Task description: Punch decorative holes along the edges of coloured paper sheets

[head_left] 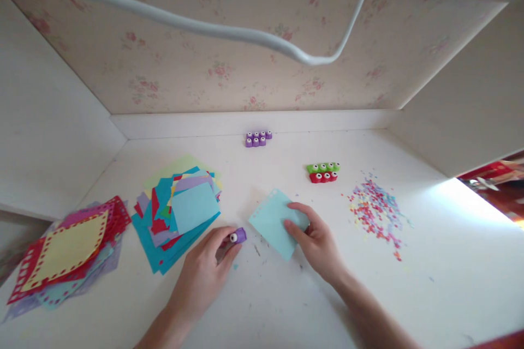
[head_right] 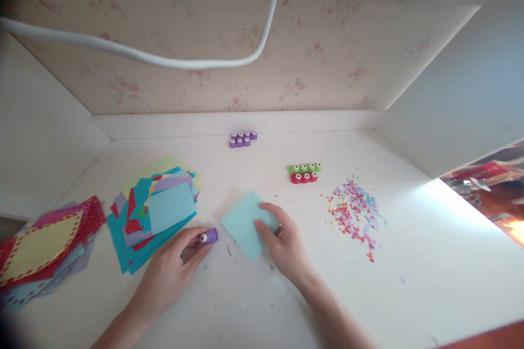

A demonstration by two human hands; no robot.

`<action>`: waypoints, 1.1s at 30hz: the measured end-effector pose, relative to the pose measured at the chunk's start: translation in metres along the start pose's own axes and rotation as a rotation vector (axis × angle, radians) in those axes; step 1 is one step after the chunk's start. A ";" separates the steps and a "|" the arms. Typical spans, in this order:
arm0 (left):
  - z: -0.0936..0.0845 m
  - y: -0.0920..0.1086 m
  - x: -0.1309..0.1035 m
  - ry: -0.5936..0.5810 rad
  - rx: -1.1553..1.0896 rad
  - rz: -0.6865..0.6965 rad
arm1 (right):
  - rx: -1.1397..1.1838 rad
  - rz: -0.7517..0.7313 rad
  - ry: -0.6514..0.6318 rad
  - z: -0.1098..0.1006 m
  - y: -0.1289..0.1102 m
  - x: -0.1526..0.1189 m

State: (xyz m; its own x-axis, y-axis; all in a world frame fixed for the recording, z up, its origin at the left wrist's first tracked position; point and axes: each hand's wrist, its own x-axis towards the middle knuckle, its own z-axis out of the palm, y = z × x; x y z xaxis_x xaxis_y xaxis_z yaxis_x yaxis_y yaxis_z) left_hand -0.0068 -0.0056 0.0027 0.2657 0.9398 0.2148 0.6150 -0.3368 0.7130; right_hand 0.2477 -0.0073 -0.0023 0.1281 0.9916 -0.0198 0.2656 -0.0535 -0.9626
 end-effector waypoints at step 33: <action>0.005 -0.003 -0.001 0.019 0.144 0.125 | -0.671 -0.528 -0.072 -0.004 -0.017 -0.012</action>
State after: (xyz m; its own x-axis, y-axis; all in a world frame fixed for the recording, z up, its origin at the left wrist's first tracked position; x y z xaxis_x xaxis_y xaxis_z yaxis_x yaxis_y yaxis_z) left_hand -0.0050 -0.0060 -0.0033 0.3332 0.8908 0.3090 0.6783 -0.4541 0.5777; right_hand 0.2456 -0.0191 0.0157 -0.2266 0.9099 0.3475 0.7854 0.3817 -0.4874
